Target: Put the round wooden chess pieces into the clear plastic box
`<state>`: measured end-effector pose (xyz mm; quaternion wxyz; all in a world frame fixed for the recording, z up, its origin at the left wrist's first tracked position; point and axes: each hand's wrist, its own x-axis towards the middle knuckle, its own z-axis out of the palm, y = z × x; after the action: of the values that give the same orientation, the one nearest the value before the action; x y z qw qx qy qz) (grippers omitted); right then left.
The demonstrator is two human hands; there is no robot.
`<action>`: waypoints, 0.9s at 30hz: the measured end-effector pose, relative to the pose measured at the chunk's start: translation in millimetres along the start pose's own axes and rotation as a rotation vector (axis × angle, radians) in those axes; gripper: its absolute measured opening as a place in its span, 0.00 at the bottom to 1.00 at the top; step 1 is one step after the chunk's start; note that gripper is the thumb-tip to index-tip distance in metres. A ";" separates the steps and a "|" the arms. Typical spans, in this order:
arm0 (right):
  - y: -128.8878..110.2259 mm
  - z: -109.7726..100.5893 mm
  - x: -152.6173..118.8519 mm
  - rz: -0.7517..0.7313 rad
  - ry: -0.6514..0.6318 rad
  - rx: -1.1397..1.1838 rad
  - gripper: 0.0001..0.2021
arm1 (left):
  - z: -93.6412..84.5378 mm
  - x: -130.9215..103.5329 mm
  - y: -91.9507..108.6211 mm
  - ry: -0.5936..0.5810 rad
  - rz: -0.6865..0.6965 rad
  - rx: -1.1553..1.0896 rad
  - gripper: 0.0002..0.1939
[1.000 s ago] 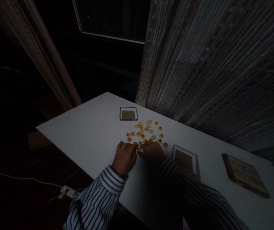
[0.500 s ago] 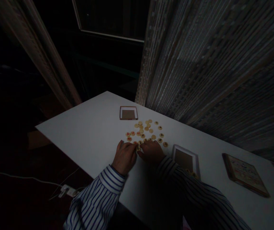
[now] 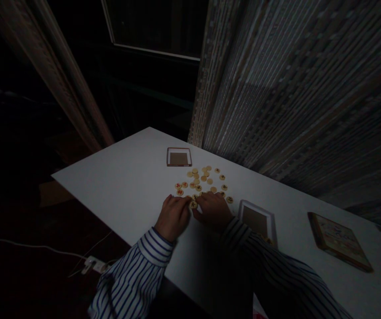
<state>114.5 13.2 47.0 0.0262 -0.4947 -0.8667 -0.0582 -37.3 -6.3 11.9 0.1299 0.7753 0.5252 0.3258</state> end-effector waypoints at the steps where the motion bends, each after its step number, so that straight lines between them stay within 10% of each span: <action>1: 0.2 -0.4 -0.9 -0.006 0.026 -0.002 0.13 | -0.5 0.0 0.0 0.010 -0.002 -0.017 0.15; 27: 2.9 -27.6 -31.0 -0.131 0.363 0.040 0.12 | -15.5 2.7 27.7 0.139 -0.236 -0.712 0.12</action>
<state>132.4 -15.3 71.4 0.1882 -0.4181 -0.8790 -0.1309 -26.4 -17.6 39.7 0.3916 0.5920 0.4724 0.5225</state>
